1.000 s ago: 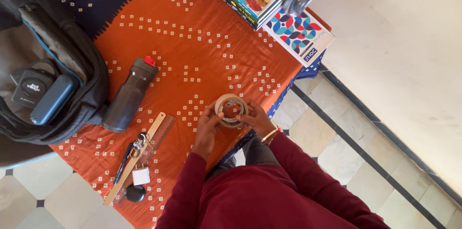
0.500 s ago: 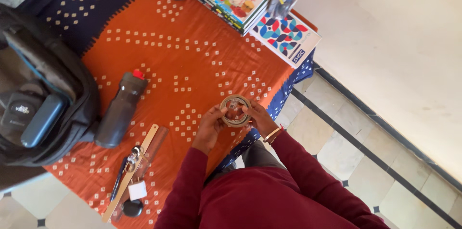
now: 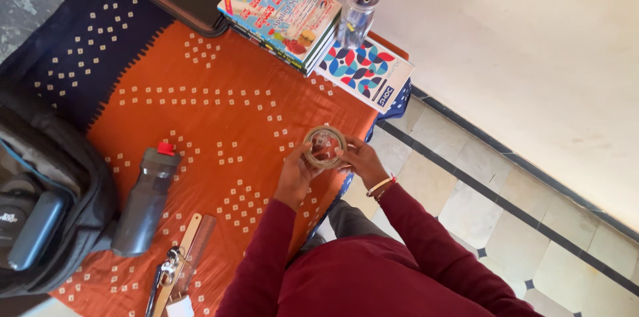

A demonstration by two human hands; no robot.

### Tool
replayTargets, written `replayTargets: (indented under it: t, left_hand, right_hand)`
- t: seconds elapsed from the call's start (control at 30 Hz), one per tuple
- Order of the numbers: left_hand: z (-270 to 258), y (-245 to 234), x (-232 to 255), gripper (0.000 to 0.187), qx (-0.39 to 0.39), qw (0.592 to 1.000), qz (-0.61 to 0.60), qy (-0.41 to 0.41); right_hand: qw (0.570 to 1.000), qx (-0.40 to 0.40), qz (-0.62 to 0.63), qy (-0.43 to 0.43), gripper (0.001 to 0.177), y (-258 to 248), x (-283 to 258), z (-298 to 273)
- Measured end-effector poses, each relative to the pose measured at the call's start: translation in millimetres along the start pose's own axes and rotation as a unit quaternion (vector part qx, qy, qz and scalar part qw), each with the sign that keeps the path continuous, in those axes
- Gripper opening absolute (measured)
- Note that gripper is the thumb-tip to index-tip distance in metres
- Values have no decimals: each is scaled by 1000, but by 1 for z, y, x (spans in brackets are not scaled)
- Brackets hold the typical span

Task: The person organizes several items on a table, including a book, a glass, a tape dispenser, a ruler, keys, a water bottle, and a glasses case. They then take out a pair of glasses and a cloth from the case and wipe the glasses with the cloth.

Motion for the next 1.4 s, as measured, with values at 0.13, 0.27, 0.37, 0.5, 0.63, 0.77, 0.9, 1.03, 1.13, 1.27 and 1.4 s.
replayTargets:
  t: [0.13,0.27,0.37,0.5,0.63,0.77,0.9,1.03,1.13,1.27,1.4]
  left_hand:
    - [40,31,15,35,-11,1000,24,-10]
    - [73,64,40,24,28,993,94,59]
    - [108,77,52,22,39,992,92,74]
    - [159,84,60,31,105,983,123,81]
    - [182,88,61,38,172,976,95,99]
    - [188,88,60,40,189,968,98,135]
    - [187,86,56,41,170,952,168,191]
    - [171,97,64,65,222,773,417,424]
    - [174,100,63,62,172,834,398,341]
    - [168,101,68,68,166,867,329,335]
    - [160,100,68,66,216,855,368,295]
  right_hand:
    - [999,32,3,-27,58,-21,-28,24]
    - [997,64,-1,-39,59,-44,-52,54]
    - [995,85,-3,-46,59,-55,-72,81]
    - [994,94,-26,-47,50,-64,-98,121]
    - [988,101,-79,-87,37,-72,-111,154]
    - [982,122,-106,-97,31,-74,-116,165]
    - [971,102,-166,-142,32,-69,-123,164]
    - [963,111,-157,-187,33,-67,-125,166]
    - [956,115,-157,-217,34,-66,-124,169]
    - [938,128,-210,-245,36,-63,-127,167]
    - [940,130,-211,-234,44,-59,-127,160]
Point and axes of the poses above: each hand's wrist, its own z-axis towards the middle knuckle, its own y-axis out of the palm, x = y × z, the point moved 5 cm from there along z, towards the middle knuckle, and after that the axes turned 2 degrees about z, right-handed, at the moved point
